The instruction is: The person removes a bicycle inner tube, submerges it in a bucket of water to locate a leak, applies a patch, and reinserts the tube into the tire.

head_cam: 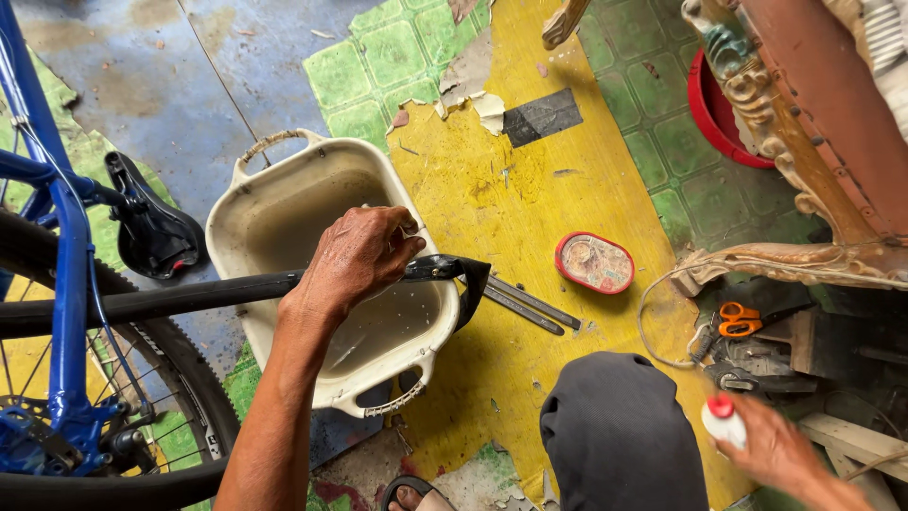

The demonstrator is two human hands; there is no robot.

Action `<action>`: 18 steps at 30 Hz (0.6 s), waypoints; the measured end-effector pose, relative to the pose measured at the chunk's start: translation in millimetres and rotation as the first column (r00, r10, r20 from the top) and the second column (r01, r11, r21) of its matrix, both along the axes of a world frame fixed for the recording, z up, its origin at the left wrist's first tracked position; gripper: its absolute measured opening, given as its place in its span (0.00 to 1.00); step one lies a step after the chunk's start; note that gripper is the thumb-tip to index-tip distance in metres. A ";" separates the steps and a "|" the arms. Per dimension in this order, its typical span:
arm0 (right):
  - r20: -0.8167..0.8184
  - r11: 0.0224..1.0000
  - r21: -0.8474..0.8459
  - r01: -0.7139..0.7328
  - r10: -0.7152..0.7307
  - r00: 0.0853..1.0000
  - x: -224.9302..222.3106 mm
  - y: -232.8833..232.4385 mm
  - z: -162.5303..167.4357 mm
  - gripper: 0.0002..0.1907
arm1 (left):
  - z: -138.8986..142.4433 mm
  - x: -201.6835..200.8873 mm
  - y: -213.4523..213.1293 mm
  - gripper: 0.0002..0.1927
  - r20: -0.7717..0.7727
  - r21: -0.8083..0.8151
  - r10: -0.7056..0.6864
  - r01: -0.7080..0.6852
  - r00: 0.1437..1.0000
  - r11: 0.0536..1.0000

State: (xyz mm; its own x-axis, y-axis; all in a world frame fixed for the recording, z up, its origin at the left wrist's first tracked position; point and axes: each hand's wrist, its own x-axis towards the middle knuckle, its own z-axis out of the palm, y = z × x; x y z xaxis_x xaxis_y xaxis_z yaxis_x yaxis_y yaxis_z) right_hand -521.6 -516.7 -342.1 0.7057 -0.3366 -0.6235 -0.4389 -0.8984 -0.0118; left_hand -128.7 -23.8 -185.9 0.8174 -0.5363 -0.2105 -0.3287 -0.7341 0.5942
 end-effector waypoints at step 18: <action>0.764 0.942 0.335 -0.023 -0.257 0.592 389.9 20.7 -43.2 0.40 | 17.6 -29.7 -9.7 0.11 0.049 0.063 -0.044 0.041 0.998 0.997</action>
